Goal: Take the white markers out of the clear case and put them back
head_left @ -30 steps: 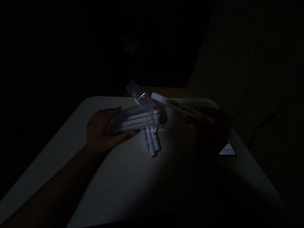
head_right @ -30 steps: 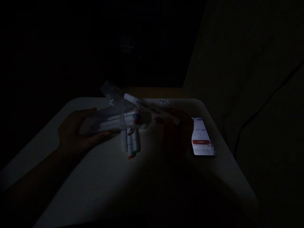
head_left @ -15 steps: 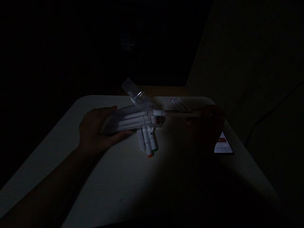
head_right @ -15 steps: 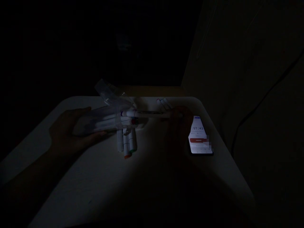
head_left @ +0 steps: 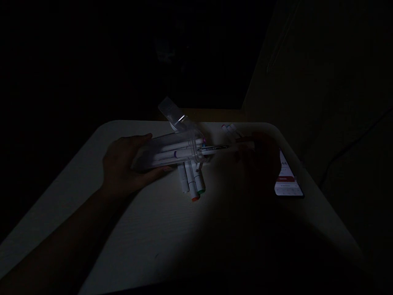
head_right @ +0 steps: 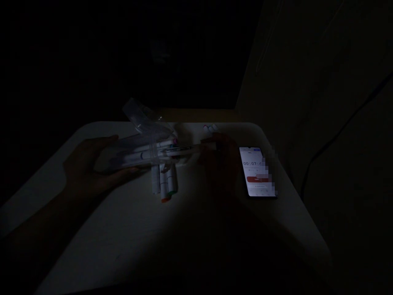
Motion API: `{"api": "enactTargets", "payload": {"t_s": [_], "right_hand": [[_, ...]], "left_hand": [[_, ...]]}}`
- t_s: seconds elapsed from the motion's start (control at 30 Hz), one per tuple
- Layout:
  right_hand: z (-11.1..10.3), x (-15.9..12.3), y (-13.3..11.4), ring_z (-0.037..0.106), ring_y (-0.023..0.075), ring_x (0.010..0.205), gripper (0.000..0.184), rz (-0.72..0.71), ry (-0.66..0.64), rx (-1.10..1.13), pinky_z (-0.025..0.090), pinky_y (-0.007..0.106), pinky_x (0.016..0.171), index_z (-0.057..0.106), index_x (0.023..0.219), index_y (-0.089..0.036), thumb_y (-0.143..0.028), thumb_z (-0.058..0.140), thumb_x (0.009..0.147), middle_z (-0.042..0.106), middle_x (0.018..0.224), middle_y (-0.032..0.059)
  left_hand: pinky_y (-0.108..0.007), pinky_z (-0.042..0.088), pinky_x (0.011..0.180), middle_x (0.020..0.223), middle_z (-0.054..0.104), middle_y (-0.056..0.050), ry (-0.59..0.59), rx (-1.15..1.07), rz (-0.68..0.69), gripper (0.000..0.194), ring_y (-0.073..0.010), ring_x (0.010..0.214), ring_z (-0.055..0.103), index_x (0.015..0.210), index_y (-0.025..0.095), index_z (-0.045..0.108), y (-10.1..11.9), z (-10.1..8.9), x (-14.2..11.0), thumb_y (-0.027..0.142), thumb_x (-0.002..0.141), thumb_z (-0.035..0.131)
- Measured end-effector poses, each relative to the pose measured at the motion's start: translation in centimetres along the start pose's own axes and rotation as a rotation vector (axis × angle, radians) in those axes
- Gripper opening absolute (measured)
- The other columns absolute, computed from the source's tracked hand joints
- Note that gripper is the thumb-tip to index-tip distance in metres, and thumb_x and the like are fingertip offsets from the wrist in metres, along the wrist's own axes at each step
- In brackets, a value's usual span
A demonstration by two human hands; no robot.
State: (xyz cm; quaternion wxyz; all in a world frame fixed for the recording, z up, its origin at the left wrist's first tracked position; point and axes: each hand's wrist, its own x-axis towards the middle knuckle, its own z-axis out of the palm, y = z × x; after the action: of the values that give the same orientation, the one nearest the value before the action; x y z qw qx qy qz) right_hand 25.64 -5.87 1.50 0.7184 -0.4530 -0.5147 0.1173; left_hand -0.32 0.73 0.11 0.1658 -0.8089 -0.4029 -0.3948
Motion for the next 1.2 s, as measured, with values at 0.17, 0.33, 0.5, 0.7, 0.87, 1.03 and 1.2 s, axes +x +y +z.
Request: {"api": "enactTargets", "payload": {"t_s": [0.17, 0.33, 0.5, 0.7, 0.87, 1.03, 1.2], "right_hand": [[0.03, -0.07, -0.16, 0.056, 0.0028, 0.050, 0.018, 0.050, -0.008, -0.018, 0.048, 0.015, 0.046, 0.053, 0.092, -0.021, -0.020, 0.061, 0.076, 0.062, 0.082, -0.0041], [0.01, -0.27, 0.07, 0.058, 0.0040, 0.050, 0.018, 0.045, -0.016, -0.002, 0.049, 0.017, 0.047, 0.052, 0.091, -0.022, -0.022, 0.061, 0.075, 0.062, 0.084, -0.0037], [-0.13, -0.61, 0.00, 0.060, 0.0043, 0.055, 0.016, 0.089, -0.070, -0.045, 0.050, 0.018, 0.050, 0.053, 0.092, -0.022, -0.019, 0.059, 0.077, 0.061, 0.090, -0.0022], [-0.14, -0.67, -0.08, 0.059, 0.0036, 0.053, 0.014, 0.101, -0.050, -0.066, 0.048, 0.016, 0.048, 0.055, 0.089, -0.021, -0.018, 0.059, 0.076, 0.061, 0.086, -0.0023], [-0.16, -0.71, -0.18, 0.059, 0.0039, 0.053, 0.014, 0.116, -0.072, -0.067, 0.049, 0.016, 0.048, 0.055, 0.090, -0.023, -0.019, 0.059, 0.076, 0.062, 0.083, -0.0040], [-0.26, -0.81, -0.55, 0.060, 0.0046, 0.055, 0.015, 0.084, -0.061, -0.105, 0.050, 0.017, 0.049, 0.056, 0.091, -0.023, -0.021, 0.060, 0.077, 0.063, 0.086, -0.0031], [-0.42, -0.93, -0.80, 0.062, 0.0069, 0.059, 0.016, 0.068, -0.100, -0.169, 0.051, 0.018, 0.051, 0.057, 0.092, -0.022, -0.022, 0.061, 0.076, 0.064, 0.086, -0.0015]], "left_hand": [[-0.036, 0.044, 0.082, 0.105, 0.061, -0.008, -0.011, 0.005, 0.003, 0.075, -0.0249, 0.095, 0.057, 0.118, 0.020, 0.048, 0.03, -0.02, 0.04, 0.059, 0.056, 0.068], [-0.036, 0.044, 0.082, 0.106, 0.060, -0.008, -0.003, 0.009, 0.009, 0.076, -0.0246, 0.095, 0.057, 0.118, 0.020, 0.048, -0.16, 0.07, -0.05, 0.058, 0.055, 0.069], [-0.036, 0.044, 0.082, 0.105, 0.061, -0.009, 0.013, 0.004, 0.018, 0.076, -0.0247, 0.095, 0.057, 0.117, 0.018, 0.049, -0.06, 0.02, 0.00, 0.058, 0.056, 0.068], [-0.036, 0.044, 0.082, 0.104, 0.061, -0.010, 0.026, -0.003, 0.037, 0.077, -0.0246, 0.094, 0.057, 0.117, 0.016, 0.050, -0.07, 0.09, 0.11, 0.060, 0.056, 0.068], [-0.036, 0.045, 0.080, 0.103, 0.061, -0.011, 0.022, 0.004, 0.040, 0.077, -0.0252, 0.093, 0.058, 0.116, 0.015, 0.051, -0.11, 0.06, 0.12, 0.058, 0.055, 0.069], [-0.036, 0.045, 0.081, 0.103, 0.061, -0.011, 0.026, 0.001, 0.033, 0.076, -0.0253, 0.093, 0.058, 0.116, 0.014, 0.050, -0.06, 0.04, 0.07, 0.058, 0.056, 0.068], [-0.037, 0.045, 0.081, 0.104, 0.061, -0.011, 0.036, -0.005, 0.040, 0.076, -0.0254, 0.094, 0.058, 0.117, 0.016, 0.050, 0.01, 0.09, 0.09, 0.057, 0.056, 0.069]]}}
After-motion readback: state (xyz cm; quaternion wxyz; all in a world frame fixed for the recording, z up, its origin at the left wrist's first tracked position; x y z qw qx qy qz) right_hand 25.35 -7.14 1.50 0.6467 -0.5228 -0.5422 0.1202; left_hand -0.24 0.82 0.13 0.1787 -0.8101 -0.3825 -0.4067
